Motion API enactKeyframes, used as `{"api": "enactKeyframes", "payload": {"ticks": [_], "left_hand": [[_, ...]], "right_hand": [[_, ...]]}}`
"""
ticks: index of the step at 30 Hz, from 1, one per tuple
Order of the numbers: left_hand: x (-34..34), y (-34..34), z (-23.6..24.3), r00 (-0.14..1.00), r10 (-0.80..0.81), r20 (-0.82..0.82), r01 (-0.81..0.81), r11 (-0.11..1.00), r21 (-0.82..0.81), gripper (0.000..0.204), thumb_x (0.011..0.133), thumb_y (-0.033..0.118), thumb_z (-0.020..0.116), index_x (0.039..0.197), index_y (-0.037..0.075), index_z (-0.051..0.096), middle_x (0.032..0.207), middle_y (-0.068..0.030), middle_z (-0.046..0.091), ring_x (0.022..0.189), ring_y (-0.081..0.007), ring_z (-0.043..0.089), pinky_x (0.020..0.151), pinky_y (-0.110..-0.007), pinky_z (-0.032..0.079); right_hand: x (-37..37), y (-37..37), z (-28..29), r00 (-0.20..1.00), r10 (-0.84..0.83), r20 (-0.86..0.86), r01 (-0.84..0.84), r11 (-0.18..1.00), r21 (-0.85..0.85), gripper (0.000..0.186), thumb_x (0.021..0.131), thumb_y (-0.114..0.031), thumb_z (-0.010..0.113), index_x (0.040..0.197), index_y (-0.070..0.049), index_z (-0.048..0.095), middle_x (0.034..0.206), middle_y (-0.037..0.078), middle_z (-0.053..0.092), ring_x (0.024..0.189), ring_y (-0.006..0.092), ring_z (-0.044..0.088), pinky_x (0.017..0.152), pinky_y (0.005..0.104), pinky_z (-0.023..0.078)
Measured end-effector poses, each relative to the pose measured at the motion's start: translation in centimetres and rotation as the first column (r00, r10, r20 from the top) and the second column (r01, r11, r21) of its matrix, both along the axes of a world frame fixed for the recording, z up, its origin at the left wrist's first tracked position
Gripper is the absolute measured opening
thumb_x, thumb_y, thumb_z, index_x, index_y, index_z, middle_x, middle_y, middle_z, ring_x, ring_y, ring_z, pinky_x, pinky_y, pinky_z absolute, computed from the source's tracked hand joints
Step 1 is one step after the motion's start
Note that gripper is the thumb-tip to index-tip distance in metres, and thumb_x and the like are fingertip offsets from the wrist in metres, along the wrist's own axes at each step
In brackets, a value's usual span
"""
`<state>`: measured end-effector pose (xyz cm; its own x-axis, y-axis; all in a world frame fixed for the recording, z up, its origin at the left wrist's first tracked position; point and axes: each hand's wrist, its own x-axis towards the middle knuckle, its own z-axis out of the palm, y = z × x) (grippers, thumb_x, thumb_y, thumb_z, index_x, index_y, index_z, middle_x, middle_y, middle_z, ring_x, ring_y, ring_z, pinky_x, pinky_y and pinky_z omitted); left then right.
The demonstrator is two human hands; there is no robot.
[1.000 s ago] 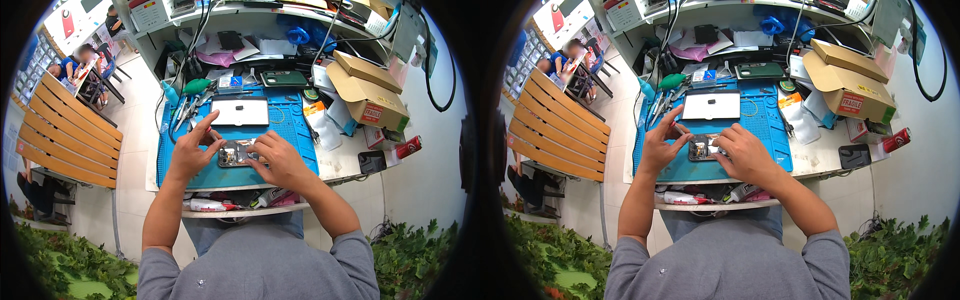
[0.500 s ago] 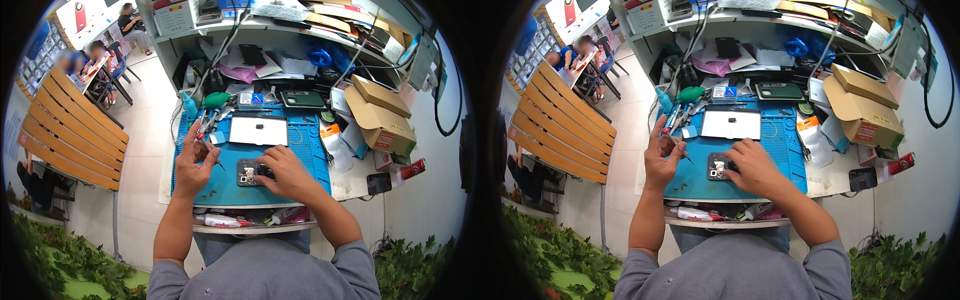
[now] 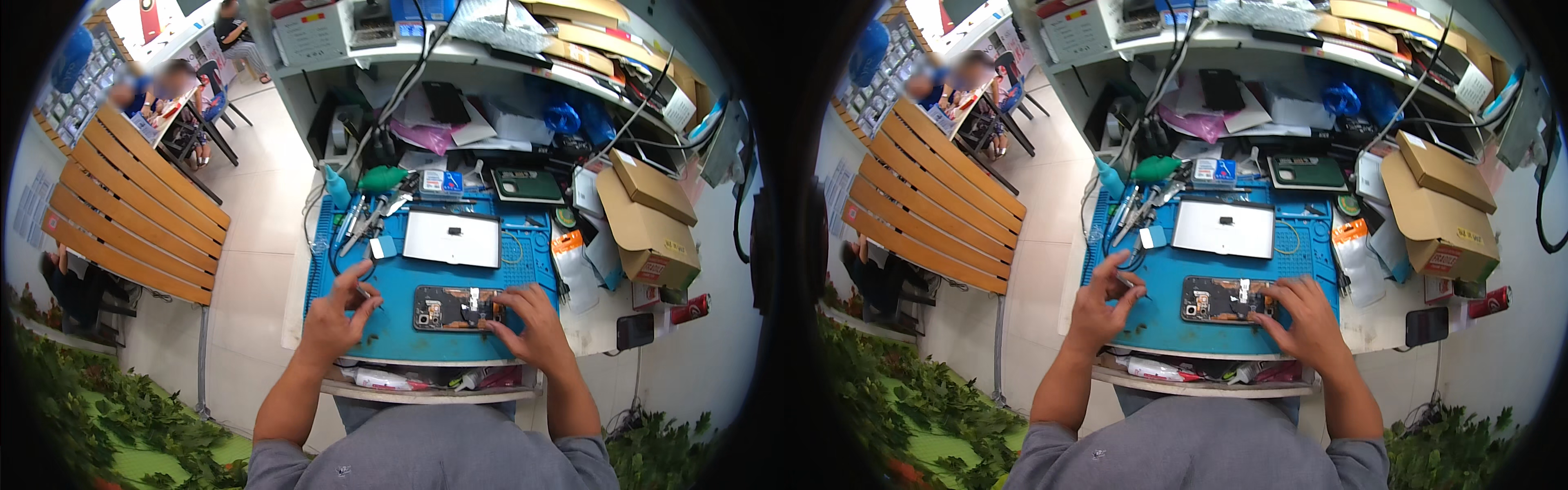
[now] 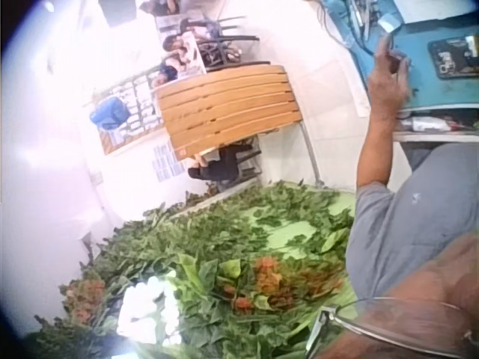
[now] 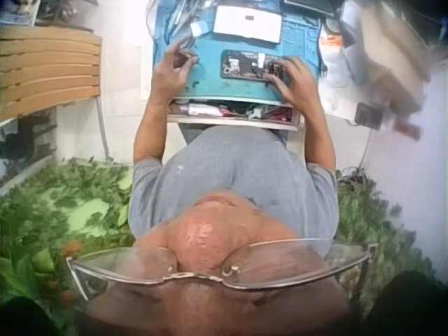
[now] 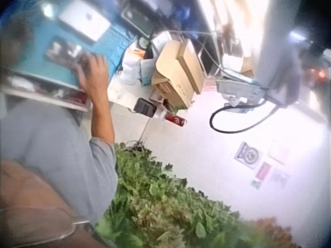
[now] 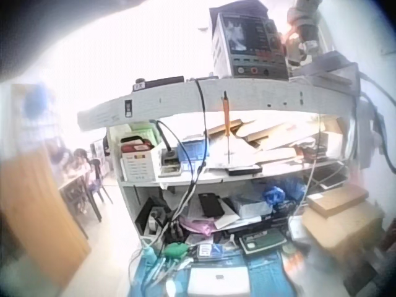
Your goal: The person disassembles a smartphone on a workbench, using a screwdriver to remove screws and a prying tool to separate internal components. They carefully lift and set aside the motherboard and other parts, then reposition the phone chassis.
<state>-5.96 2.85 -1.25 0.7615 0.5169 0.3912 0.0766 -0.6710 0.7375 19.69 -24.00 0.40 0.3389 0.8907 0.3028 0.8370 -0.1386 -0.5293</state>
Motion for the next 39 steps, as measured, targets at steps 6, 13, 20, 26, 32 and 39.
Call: {"api": "enactKeyframes", "payload": {"ticks": [6, 13, 20, 26, 32, 39], "left_hand": [[3.3, -0.1, 1.2, 0.985, -0.081, 0.155, 0.095, 0.992, -0.082, 0.083, 0.101, -0.004, 0.082, 0.170, 0.007, 0.039, 0.106, -0.0136, 0.084, 0.090, -0.0198, 0.084, 0.086, -0.033, 0.068], [6.4, -0.8, 0.7, 0.973, -0.201, 0.110, 0.200, 0.980, 0.022, 0.080, 0.102, -0.002, 0.082, 0.170, 0.007, 0.041, 0.106, -0.0139, 0.084, 0.094, -0.0202, 0.085, 0.085, -0.033, 0.067], [7.0, -0.2, -0.7, 0.989, -0.102, 0.104, 0.096, 0.994, 0.059, 0.078, 0.101, 0.000, 0.083, 0.169, 0.010, 0.046, 0.101, -0.0097, 0.084, 0.088, -0.0215, 0.085, 0.080, -0.033, 0.067], [7.2, -0.2, -0.6, 0.988, -0.129, 0.085, 0.121, 0.989, 0.090, 0.076, 0.102, 0.001, 0.082, 0.168, 0.007, 0.045, 0.100, -0.0084, 0.084, 0.088, -0.0203, 0.085, 0.081, -0.032, 0.067], [7.0, -0.1, -1.3, 0.989, -0.098, 0.114, 0.098, 0.995, 0.009, 0.075, 0.102, 0.001, 0.082, 0.167, 0.007, 0.044, 0.100, -0.0079, 0.084, 0.088, -0.0192, 0.085, 0.081, -0.032, 0.067], [6.9, 0.0, -1.6, 0.989, -0.105, 0.108, 0.106, 0.994, 0.002, 0.076, 0.102, 0.000, 0.082, 0.167, 0.008, 0.044, 0.100, -0.0087, 0.084, 0.088, -0.0196, 0.085, 0.082, -0.031, 0.067]], "right_hand": [[1.2, 2.2, -0.1, 0.996, 0.087, 0.030, -0.086, 0.996, -0.032, 0.063, 0.087, -0.030, 0.096, 0.137, -0.003, 0.071, 0.133, 0.019, 0.072, 0.126, 0.0398, 0.065, 0.110, 0.0494, 0.053], [1.3, 2.4, -0.4, 0.993, 0.122, 0.005, -0.120, 0.982, -0.146, 0.091, 0.082, -0.040, 0.100, 0.153, -0.001, 0.060, 0.145, 0.023, 0.069, 0.140, 0.0429, 0.059, 0.120, 0.0527, 0.049], [1.4, 2.0, -0.8, 0.992, 0.119, -0.038, -0.123, 0.980, -0.157, 0.096, 0.080, -0.040, 0.100, 0.157, -0.001, 0.057, 0.145, 0.023, 0.069, 0.142, 0.0429, 0.059, 0.123, 0.0526, 0.046], [1.3, 2.0, -1.0, 0.993, 0.113, -0.031, -0.116, 0.983, -0.143, 0.096, 0.081, -0.039, 0.100, 0.158, -0.001, 0.057, 0.143, 0.022, 0.069, 0.141, 0.0429, 0.060, 0.123, 0.0527, 0.046], [1.2, 1.9, -1.1, 0.995, 0.096, -0.039, -0.101, 0.986, -0.136, 0.097, 0.079, -0.036, 0.101, 0.158, -0.003, 0.057, 0.142, 0.022, 0.070, 0.141, 0.0426, 0.060, 0.122, 0.0526, 0.046], [1.1, 2.0, -1.2, 0.995, 0.094, -0.039, -0.098, 0.988, -0.123, 0.096, 0.079, -0.035, 0.101, 0.158, -0.003, 0.057, 0.140, 0.021, 0.070, 0.139, 0.0420, 0.061, 0.121, 0.0520, 0.046]]}}
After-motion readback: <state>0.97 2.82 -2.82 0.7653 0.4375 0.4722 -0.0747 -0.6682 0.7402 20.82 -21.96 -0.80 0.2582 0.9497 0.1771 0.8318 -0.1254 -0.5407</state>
